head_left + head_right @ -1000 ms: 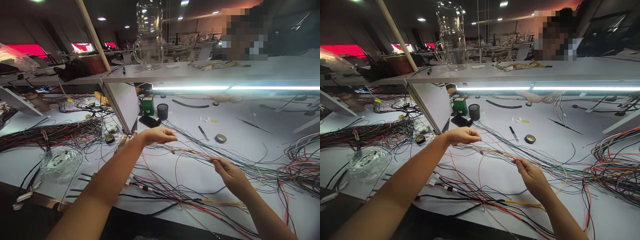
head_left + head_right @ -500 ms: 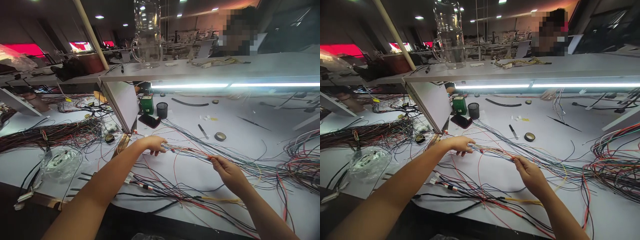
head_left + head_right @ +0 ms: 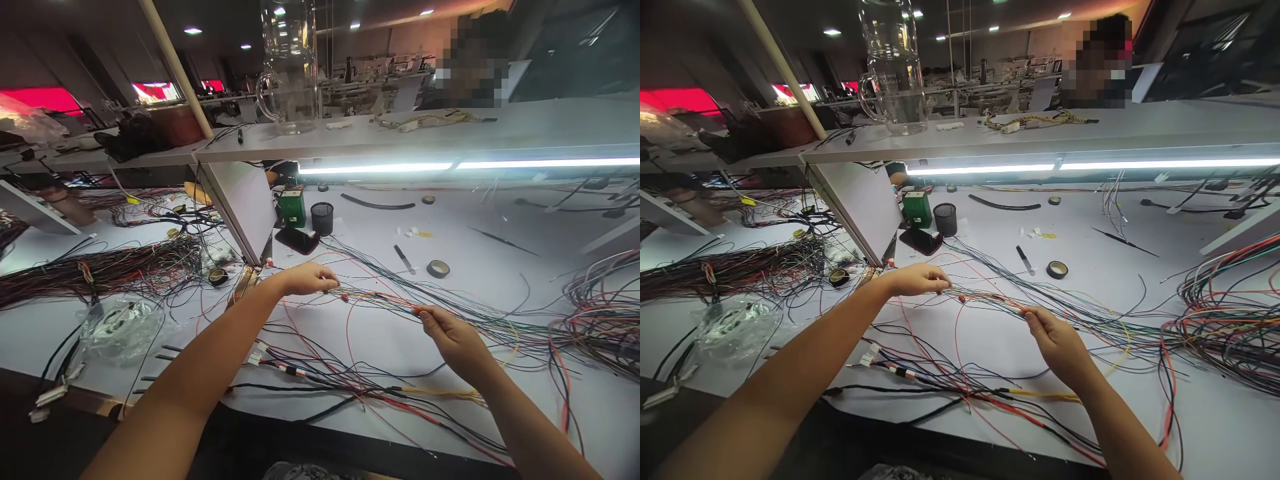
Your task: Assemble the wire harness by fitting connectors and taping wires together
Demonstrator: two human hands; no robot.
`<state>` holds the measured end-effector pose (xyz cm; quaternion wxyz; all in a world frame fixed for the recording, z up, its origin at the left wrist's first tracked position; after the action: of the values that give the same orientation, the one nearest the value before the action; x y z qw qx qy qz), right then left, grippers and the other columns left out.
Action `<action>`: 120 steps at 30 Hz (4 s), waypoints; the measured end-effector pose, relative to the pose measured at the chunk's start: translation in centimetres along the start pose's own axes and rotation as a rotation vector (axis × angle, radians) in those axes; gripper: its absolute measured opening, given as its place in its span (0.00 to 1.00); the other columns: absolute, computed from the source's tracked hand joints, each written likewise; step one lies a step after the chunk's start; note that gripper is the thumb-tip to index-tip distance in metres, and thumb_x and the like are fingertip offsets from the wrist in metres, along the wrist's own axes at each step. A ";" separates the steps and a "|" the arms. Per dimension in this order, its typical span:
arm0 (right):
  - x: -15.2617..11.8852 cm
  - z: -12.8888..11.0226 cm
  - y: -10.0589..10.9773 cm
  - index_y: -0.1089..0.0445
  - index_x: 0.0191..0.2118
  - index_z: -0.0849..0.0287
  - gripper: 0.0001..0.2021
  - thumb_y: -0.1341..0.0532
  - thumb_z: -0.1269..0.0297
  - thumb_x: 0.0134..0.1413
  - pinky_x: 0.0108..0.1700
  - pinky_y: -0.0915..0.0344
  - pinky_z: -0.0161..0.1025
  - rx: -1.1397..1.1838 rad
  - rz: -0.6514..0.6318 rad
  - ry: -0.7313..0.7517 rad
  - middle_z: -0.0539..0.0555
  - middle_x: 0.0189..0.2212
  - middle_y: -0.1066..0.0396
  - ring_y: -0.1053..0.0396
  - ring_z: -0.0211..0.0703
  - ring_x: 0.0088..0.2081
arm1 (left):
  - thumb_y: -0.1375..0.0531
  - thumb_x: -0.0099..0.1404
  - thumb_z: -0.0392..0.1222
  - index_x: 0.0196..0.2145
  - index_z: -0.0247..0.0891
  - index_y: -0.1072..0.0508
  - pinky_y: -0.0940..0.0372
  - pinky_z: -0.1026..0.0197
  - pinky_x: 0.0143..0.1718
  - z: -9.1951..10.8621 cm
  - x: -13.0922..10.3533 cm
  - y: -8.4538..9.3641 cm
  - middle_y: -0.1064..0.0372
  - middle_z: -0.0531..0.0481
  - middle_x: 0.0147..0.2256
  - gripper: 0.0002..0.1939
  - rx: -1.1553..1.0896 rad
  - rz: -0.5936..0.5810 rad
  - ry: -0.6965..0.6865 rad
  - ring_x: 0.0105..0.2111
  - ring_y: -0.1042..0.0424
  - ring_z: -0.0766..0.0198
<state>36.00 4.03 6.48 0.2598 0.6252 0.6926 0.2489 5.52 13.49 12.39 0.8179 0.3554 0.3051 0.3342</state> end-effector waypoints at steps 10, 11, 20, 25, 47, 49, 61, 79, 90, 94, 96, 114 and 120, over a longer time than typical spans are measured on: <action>-0.4 -0.6 -0.7 0.30 0.42 0.54 0.21 0.52 0.46 0.61 0.33 0.35 0.38 0.042 0.025 0.037 0.52 0.27 0.30 0.33 0.43 0.29 | 0.37 0.56 0.46 0.45 0.48 0.24 0.38 0.67 0.29 -0.6 1.8 -4.7 0.26 0.54 0.35 0.17 0.089 -0.116 -0.002 0.28 0.29 0.67; -0.4 -0.5 -0.7 0.30 0.42 0.54 0.21 0.52 0.46 0.61 0.32 0.35 0.38 0.040 0.016 0.045 0.51 0.26 0.30 0.34 0.43 0.28 | 0.37 0.56 0.45 0.39 0.47 0.22 0.38 0.66 0.30 -0.5 2.1 -4.7 0.26 0.54 0.34 0.11 0.117 -0.081 -0.011 0.29 0.29 0.65; -0.4 0.1 -1.0 0.30 0.43 0.52 0.19 0.52 0.48 0.62 0.40 0.32 0.40 0.007 -0.073 0.110 0.54 0.39 0.25 0.28 0.46 0.38 | 0.46 0.67 0.46 0.38 0.43 0.23 0.46 0.52 0.56 1.5 1.1 -3.0 0.41 0.44 0.55 0.12 0.365 0.710 -0.183 0.54 0.41 0.55; -0.5 -0.6 -0.9 0.29 0.44 0.53 0.19 0.52 0.48 0.62 0.38 0.32 0.39 0.012 -0.071 0.097 0.53 0.36 0.25 0.29 0.45 0.35 | 0.45 0.67 0.44 0.34 0.42 0.23 0.38 0.52 0.48 1.0 1.7 -3.6 0.37 0.44 0.53 0.11 0.443 0.662 -0.163 0.46 0.33 0.55; -0.6 -0.7 -1.5 0.28 0.40 0.52 0.21 0.52 0.45 0.59 0.33 0.35 0.39 -0.004 0.074 0.009 0.51 0.27 0.27 0.30 0.46 0.30 | 0.51 0.71 0.44 0.45 0.44 0.26 0.36 0.59 0.44 -0.3 -0.1 -6.9 0.31 0.46 0.44 0.15 0.224 0.648 -0.116 0.42 0.31 0.61; -0.6 -0.7 -1.4 0.28 0.40 0.52 0.21 0.51 0.45 0.59 0.33 0.35 0.39 0.008 0.061 0.013 0.51 0.27 0.27 0.30 0.46 0.30 | 0.51 0.70 0.42 0.46 0.42 0.27 0.36 0.60 0.44 -0.3 0.0 -7.1 0.29 0.48 0.42 0.14 0.164 0.609 -0.118 0.42 0.30 0.62; -0.2 0.1 -1.2 0.28 0.42 0.53 0.20 0.51 0.47 0.60 0.36 0.33 0.39 -0.024 0.031 0.002 0.52 0.34 0.25 0.28 0.47 0.35 | 0.44 0.62 0.59 0.56 0.43 0.39 0.39 0.49 0.51 2.3 -2.3 -9.5 0.40 0.42 0.52 0.29 0.072 0.681 -0.027 0.49 0.34 0.54; 0.2 0.0 -1.0 0.29 0.44 0.51 0.20 0.51 0.47 0.60 0.37 0.33 0.40 -0.049 0.022 -0.021 0.51 0.33 0.25 0.28 0.48 0.36 | 0.47 0.59 0.44 0.42 0.42 0.24 0.37 0.64 0.37 -4.4 -5.4 1.5 0.24 0.53 0.37 0.17 -0.030 0.181 0.255 0.36 0.28 0.62; 0.4 -0.3 -1.9 0.29 0.42 0.52 0.19 0.51 0.47 0.60 0.36 0.34 0.39 -0.075 -0.018 0.000 0.52 0.35 0.24 0.28 0.47 0.35 | 0.44 0.60 0.46 0.39 0.43 0.22 0.39 0.63 0.43 -10.5 -5.5 1.7 0.25 0.51 0.39 0.14 0.130 0.134 0.292 0.42 0.30 0.59; 0.5 -0.3 -1.9 0.29 0.41 0.53 0.19 0.51 0.47 0.60 0.36 0.35 0.39 -0.056 -0.026 -0.006 0.52 0.33 0.25 0.29 0.46 0.34 | 0.45 0.61 0.45 0.40 0.38 0.24 0.43 0.57 0.49 -9.2 -5.2 0.7 0.30 0.42 0.45 0.14 0.158 0.317 0.352 0.50 0.36 0.51; 0.5 -0.4 -1.8 0.29 0.41 0.53 0.20 0.51 0.46 0.60 0.35 0.35 0.38 -0.048 -0.025 -0.015 0.51 0.30 0.26 0.29 0.46 0.32 | 0.45 0.63 0.46 0.39 0.37 0.25 0.43 0.55 0.47 -7.9 -5.2 -0.3 0.29 0.41 0.41 0.13 0.117 0.374 0.378 0.48 0.35 0.50; 0.2 -1.1 -2.0 0.30 0.42 0.54 0.21 0.53 0.46 0.60 0.31 0.39 0.37 -0.016 -0.044 -0.035 0.49 0.24 0.33 0.35 0.43 0.27 | 0.40 0.64 0.47 0.40 0.36 0.31 0.41 0.73 0.21 2.5 0.9 -14.7 0.29 0.50 0.34 0.12 -1.801 0.352 0.524 0.20 0.36 0.77; 0.3 -1.4 -2.4 0.29 0.40 0.54 0.20 0.52 0.47 0.58 0.33 0.40 0.38 0.001 0.035 -0.075 0.49 0.23 0.32 0.34 0.45 0.28 | 0.37 0.61 0.44 0.37 0.35 0.29 0.38 0.72 0.22 3.8 -1.0 -16.1 0.27 0.50 0.34 0.10 -1.931 0.382 0.565 0.22 0.32 0.74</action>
<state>33.31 4.03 5.86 0.2809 0.6462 0.6714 0.2295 13.08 2.86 2.13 0.5865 -0.5038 0.0255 0.6336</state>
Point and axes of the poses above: each hand's wrist, its own x-axis towards the middle knuckle, its own y-axis out of the back of the hand, z = x × y, the point moved 2 cm from there along x, towards the middle knuckle
